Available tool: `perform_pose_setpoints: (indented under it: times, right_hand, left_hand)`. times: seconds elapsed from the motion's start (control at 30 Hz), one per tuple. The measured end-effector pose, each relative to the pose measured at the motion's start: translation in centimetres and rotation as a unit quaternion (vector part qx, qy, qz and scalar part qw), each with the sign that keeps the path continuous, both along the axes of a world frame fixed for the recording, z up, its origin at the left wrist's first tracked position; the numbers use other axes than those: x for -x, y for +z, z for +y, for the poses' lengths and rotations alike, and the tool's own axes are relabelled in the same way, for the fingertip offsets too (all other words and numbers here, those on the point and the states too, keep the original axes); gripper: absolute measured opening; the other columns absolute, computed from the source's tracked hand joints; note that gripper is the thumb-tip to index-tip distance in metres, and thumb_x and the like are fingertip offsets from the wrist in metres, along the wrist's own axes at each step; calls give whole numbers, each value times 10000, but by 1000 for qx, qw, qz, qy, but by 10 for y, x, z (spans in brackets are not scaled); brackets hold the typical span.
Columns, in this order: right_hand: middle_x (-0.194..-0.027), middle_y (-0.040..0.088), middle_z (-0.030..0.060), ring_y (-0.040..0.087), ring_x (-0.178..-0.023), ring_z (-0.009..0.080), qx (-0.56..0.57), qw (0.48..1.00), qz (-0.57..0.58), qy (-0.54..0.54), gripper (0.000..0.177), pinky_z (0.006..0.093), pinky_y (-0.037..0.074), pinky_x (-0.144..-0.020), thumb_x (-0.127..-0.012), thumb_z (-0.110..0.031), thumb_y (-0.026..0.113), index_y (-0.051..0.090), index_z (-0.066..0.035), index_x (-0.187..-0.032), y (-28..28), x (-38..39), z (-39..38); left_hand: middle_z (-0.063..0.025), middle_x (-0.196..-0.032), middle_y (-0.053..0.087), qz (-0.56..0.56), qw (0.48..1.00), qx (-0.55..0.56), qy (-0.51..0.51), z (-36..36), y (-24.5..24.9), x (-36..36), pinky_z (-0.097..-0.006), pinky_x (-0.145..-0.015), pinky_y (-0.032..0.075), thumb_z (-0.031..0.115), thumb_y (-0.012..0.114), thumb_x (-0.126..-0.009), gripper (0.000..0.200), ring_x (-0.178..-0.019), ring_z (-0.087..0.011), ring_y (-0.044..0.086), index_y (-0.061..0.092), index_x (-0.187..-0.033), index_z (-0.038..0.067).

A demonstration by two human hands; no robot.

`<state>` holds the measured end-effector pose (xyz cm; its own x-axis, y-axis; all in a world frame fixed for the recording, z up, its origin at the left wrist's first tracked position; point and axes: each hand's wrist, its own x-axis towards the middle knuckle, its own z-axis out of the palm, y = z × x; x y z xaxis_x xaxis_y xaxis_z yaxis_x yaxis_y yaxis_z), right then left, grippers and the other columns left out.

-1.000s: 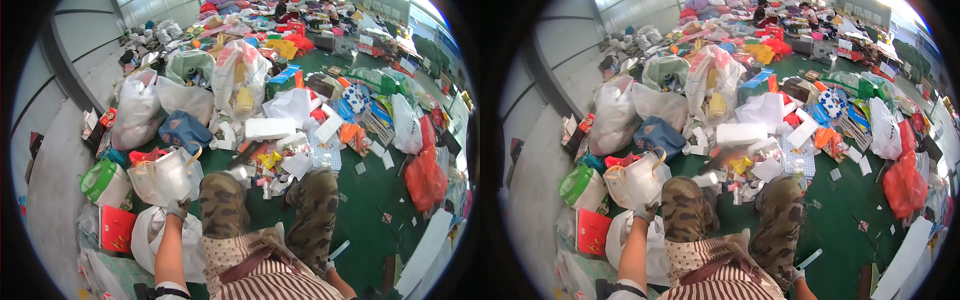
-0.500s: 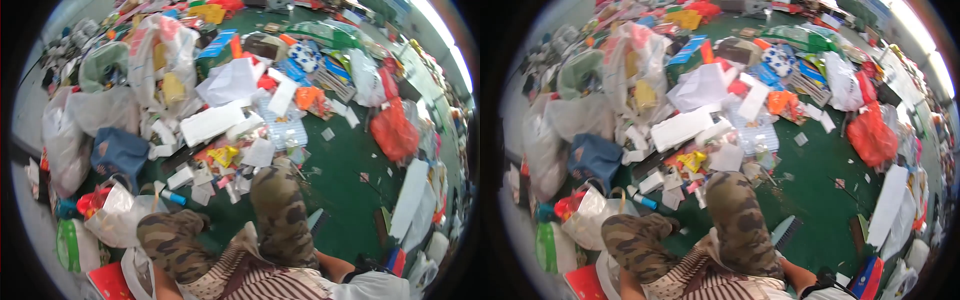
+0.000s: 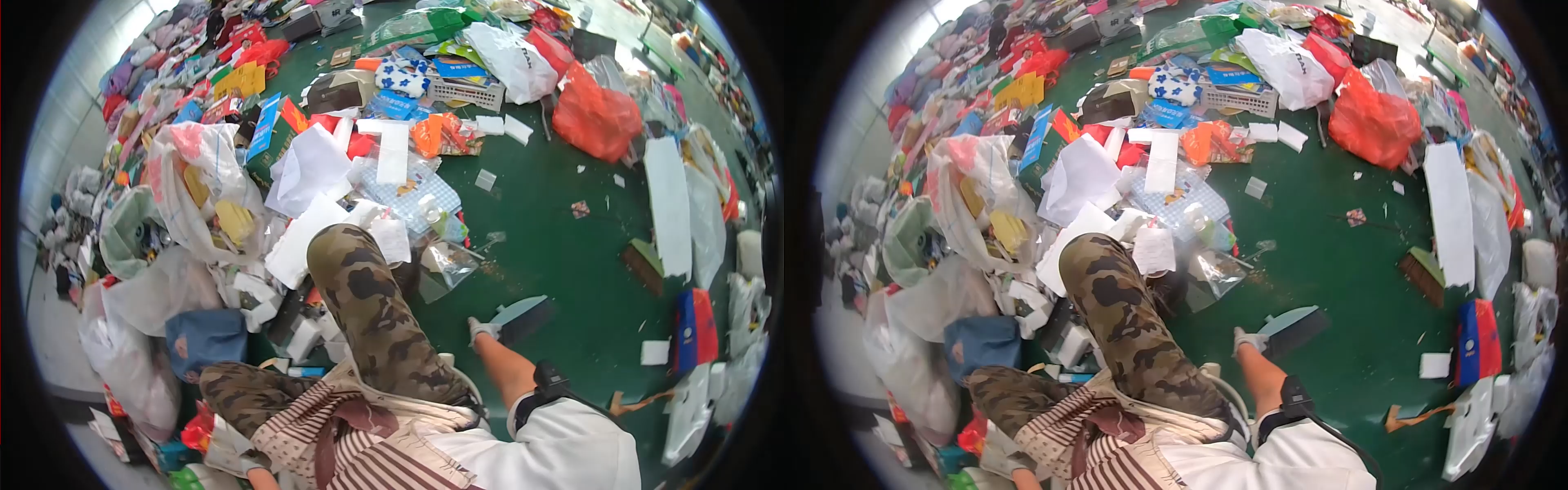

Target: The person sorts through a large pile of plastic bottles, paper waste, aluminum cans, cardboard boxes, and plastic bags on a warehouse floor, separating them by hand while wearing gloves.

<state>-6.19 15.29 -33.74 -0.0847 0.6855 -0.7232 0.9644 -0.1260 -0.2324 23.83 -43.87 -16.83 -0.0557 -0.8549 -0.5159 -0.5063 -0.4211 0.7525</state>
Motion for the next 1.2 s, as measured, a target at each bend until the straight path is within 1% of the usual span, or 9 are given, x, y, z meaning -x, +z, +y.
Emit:
perform_pose_setpoints:
  times: [0.17,0.27,0.37,0.43,0.57,0.7,0.87,1.17,1.2]
  right_hand:
    - [-1306,363,226,479,-1115,383,1,996,58,60,844,429,430,-923,-675,-352,730,239,-51,-1293,-27,-34,15]
    - [-1238,436,223,507,-1077,359,19,995,94,18,750,426,443,-886,-692,-336,719,323,-42,-1256,17,-37,2]
    - [-1120,519,186,533,-1023,310,-71,972,186,124,614,390,438,-864,-702,-287,727,423,-17,-1163,-23,-43,7]
    - [-1083,526,148,538,-943,253,-2,948,273,165,541,351,436,-839,-726,-233,714,449,-6,-1139,13,-4,-10]
    - [-948,573,92,535,-841,164,141,874,391,252,405,307,452,-740,-777,-224,659,518,6,-1078,79,124,-37]
    - [-906,579,77,541,-748,123,146,772,481,389,407,270,458,-602,-819,-289,604,525,17,-1076,148,246,-101]
    - [-967,569,101,560,-817,163,268,703,324,573,548,278,470,-632,-814,-385,602,487,21,-1163,269,326,-250]
    - [-1070,555,122,528,-995,191,269,699,267,606,611,331,466,-798,-801,-400,614,414,-77,-1280,137,394,-474]
    - [-1183,483,148,429,-1120,245,139,599,254,747,657,380,402,-885,-776,-424,625,392,-109,-1303,120,393,-493]
  left_hand:
    - [-96,-1216,512,51,997,18,-58,-42,8,56,-354,-851,467,93,489,-852,425,-1080,-243,504,390,-1261,34]
    - [-86,-1238,505,-19,917,234,-323,-67,2,99,-357,-864,464,78,499,-849,456,-1096,-240,496,379,-1287,37]
    - [-180,-787,650,-59,855,412,-311,-82,40,168,-340,-711,469,307,565,-861,373,-735,-236,629,625,-840,-61]
    - [-176,-876,636,261,953,90,-125,-106,49,222,-363,-731,492,220,483,-838,281,-783,-255,630,585,-895,-35]
    - [-212,-1019,557,454,863,-182,131,-115,89,342,-432,-777,543,69,416,-815,234,-905,-350,584,496,-987,-69]
    - [-224,-1022,532,449,873,-183,53,-93,100,440,-479,-758,535,54,387,-807,253,-901,-380,571,437,-1018,-78]
    - [-155,-1000,547,526,822,-169,-134,-91,76,552,-446,-691,550,137,404,-853,221,-843,-312,586,477,-1047,59]
    - [-147,-1066,520,475,864,-90,-142,-157,46,635,-413,-704,540,110,534,-823,352,-906,-291,582,395,-1138,38]
    - [-139,-1033,528,422,883,-57,-198,-157,58,625,-383,-711,526,102,551,-814,386,-887,-275,590,377,-1154,49]
